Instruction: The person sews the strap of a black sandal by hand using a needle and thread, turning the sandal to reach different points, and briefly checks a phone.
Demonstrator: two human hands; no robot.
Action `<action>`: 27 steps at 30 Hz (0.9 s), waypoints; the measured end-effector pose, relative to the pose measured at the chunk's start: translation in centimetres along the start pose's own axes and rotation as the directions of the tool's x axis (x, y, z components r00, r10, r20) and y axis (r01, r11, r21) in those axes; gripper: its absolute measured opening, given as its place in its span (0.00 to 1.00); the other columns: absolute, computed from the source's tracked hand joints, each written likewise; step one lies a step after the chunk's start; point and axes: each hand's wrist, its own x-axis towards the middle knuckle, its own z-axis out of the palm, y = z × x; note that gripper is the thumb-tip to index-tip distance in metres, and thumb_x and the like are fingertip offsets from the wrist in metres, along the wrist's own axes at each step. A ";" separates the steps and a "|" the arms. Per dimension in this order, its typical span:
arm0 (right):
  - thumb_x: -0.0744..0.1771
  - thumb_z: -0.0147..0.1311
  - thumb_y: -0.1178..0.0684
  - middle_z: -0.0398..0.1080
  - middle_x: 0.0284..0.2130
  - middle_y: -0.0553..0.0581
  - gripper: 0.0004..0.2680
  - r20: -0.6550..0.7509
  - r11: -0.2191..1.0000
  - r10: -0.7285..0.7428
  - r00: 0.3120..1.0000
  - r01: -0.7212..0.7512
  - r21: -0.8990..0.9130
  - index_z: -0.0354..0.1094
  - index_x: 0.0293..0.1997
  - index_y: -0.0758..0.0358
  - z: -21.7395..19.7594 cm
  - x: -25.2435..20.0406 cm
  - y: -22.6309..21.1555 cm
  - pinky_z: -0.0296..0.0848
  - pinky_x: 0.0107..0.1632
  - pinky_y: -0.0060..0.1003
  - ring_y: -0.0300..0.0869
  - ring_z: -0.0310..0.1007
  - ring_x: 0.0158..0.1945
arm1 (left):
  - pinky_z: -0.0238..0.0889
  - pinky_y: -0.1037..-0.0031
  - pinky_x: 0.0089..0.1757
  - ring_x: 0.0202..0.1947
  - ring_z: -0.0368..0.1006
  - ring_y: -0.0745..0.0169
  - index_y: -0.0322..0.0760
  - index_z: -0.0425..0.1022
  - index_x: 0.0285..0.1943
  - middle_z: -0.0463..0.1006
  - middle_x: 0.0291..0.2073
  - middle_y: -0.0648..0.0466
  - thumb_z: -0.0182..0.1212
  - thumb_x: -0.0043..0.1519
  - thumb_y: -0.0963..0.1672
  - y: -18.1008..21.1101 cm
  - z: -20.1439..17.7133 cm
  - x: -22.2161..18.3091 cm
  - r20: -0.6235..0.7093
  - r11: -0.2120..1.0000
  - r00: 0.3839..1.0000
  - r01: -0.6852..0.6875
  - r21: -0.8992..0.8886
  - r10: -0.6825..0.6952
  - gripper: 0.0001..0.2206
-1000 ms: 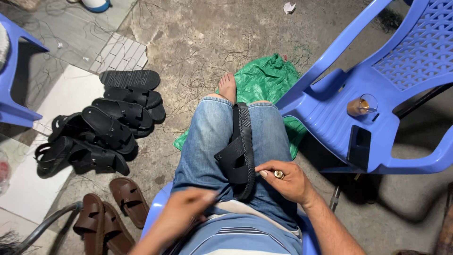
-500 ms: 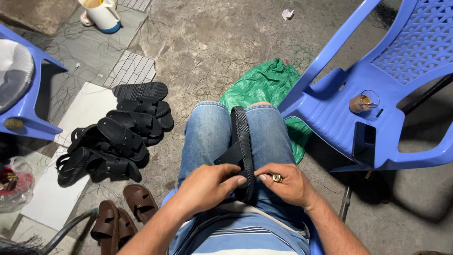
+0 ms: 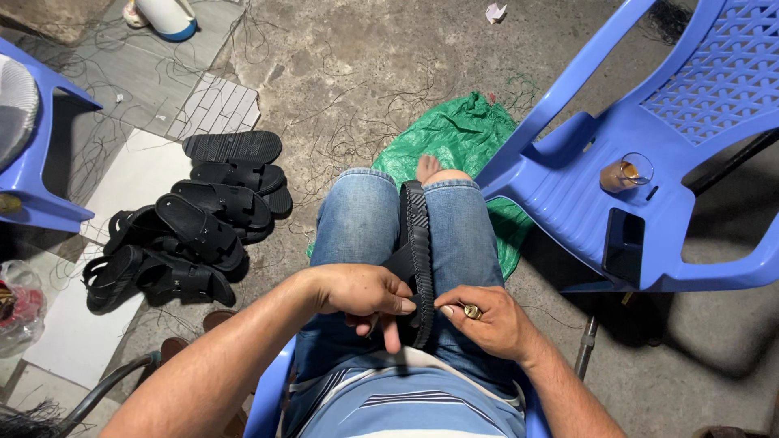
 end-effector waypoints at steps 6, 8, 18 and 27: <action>0.63 0.48 0.51 0.74 0.25 0.45 0.06 0.035 0.998 -0.045 0.998 0.047 -0.033 0.71 0.35 0.56 -0.5 0.7 1.4 0.67 0.33 0.27 0.33 0.73 0.27 | 0.53 0.84 0.18 0.12 0.61 0.73 0.45 0.70 0.29 0.78 0.21 0.58 0.55 0.59 0.46 2.0 0.7 -0.2 -0.333 0.994 0.939 0.104 0.040 -0.085 0.06; 0.63 0.48 0.52 0.75 0.27 0.45 0.06 0.035 0.998 -0.045 0.998 0.046 -0.031 0.71 0.35 0.57 -0.5 0.7 1.6 0.69 0.35 0.26 0.34 0.75 0.29 | 0.58 0.84 0.21 0.13 0.63 0.74 0.45 0.76 0.32 0.78 0.20 0.60 0.61 0.54 0.46 2.6 0.9 -0.5 -0.472 0.980 0.877 0.164 0.117 -0.090 0.04; 0.64 0.47 0.52 0.73 0.25 0.46 0.06 0.035 0.999 -0.044 0.998 0.043 0.010 0.71 0.34 0.58 -0.8 0.6 2.1 0.66 0.33 0.27 0.35 0.72 0.26 | 0.62 0.53 0.24 0.24 0.71 0.40 0.46 0.67 0.35 0.76 0.22 0.50 0.48 0.57 0.49 0.5 0.5 -0.2 -0.541 0.458 0.764 0.363 0.811 0.353 0.08; 0.63 0.48 0.51 0.73 0.23 0.44 0.06 0.021 1.000 -0.019 1.000 0.019 -0.004 0.71 0.33 0.56 -0.8 0.3 2.5 0.65 0.31 0.26 0.33 0.70 0.24 | 0.58 0.71 0.14 0.14 0.70 0.63 0.50 0.60 0.32 0.68 0.15 0.63 0.53 0.52 0.43 -5.1 -4.9 -5.5 -0.785 0.151 0.274 0.895 0.420 0.556 0.06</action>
